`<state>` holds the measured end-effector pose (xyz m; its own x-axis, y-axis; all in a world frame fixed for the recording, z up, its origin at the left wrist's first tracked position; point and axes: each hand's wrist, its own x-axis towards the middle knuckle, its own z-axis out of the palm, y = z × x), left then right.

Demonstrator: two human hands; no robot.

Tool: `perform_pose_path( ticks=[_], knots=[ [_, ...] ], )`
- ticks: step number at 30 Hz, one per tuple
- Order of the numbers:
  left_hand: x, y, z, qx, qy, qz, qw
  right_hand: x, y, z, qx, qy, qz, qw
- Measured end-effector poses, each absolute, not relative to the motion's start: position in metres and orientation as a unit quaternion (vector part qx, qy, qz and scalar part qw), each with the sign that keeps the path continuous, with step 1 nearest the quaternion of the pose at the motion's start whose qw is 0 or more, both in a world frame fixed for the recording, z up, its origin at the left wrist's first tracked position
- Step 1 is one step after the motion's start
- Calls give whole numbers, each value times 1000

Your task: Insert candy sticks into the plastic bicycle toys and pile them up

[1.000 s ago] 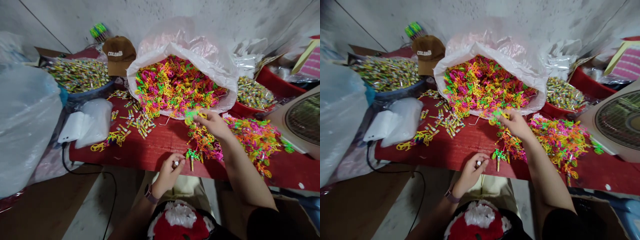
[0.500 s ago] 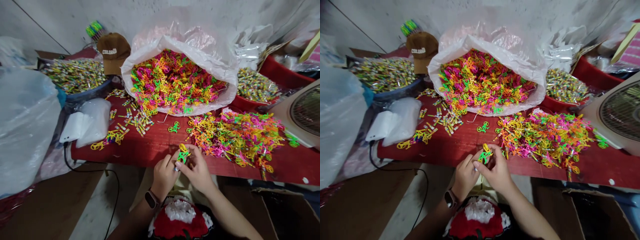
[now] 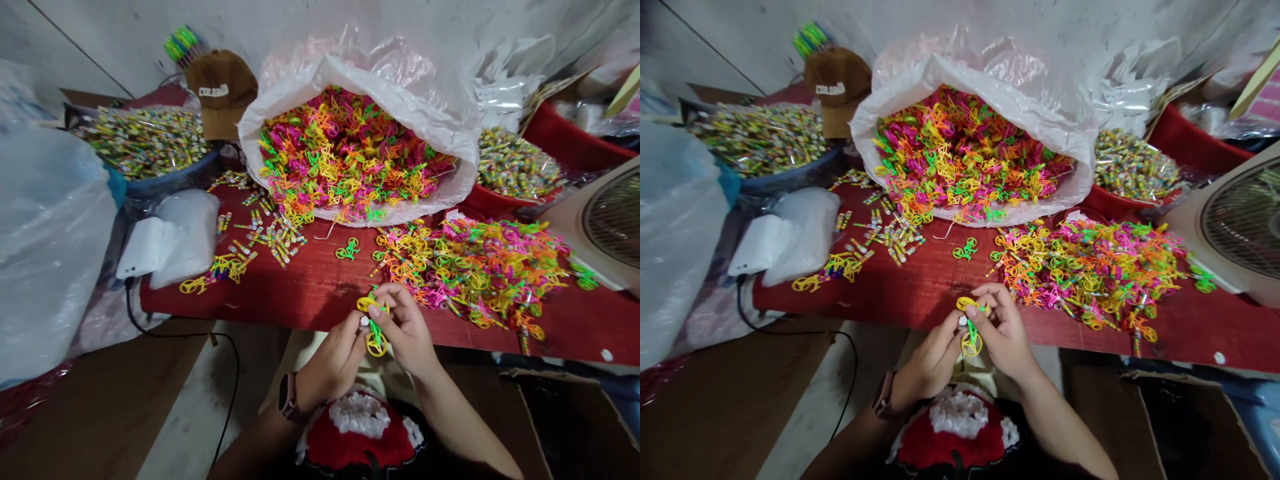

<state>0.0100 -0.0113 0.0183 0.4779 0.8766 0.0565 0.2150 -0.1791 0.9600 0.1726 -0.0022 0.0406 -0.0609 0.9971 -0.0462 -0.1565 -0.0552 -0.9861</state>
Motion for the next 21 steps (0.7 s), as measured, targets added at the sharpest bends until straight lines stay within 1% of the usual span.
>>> perform_pose_path(
  ticks=[3, 5, 8, 13, 17, 21],
  knots=[
    [10, -10, 15, 710, 398, 315, 488, 171, -3, 41, -454, -453, 574, 509],
    [8, -10, 14, 712, 400, 314, 484, 172, -2, 41, -449, -461, 586, 492],
    [4, -11, 17, 710, 397, 314, 490, 175, -3, 43, -449, -483, 590, 466],
    [-1, -11, 25, 705, 388, 311, 506, 176, -4, 46, -451, -485, 587, 466],
    [-4, -8, 26, 753, 397, 291, 437, 176, -4, 48, -463, -492, 577, 460],
    [-7, -4, 25, 803, 400, 245, 368, 178, -4, 47, -465, -517, 575, 431]
  ],
)
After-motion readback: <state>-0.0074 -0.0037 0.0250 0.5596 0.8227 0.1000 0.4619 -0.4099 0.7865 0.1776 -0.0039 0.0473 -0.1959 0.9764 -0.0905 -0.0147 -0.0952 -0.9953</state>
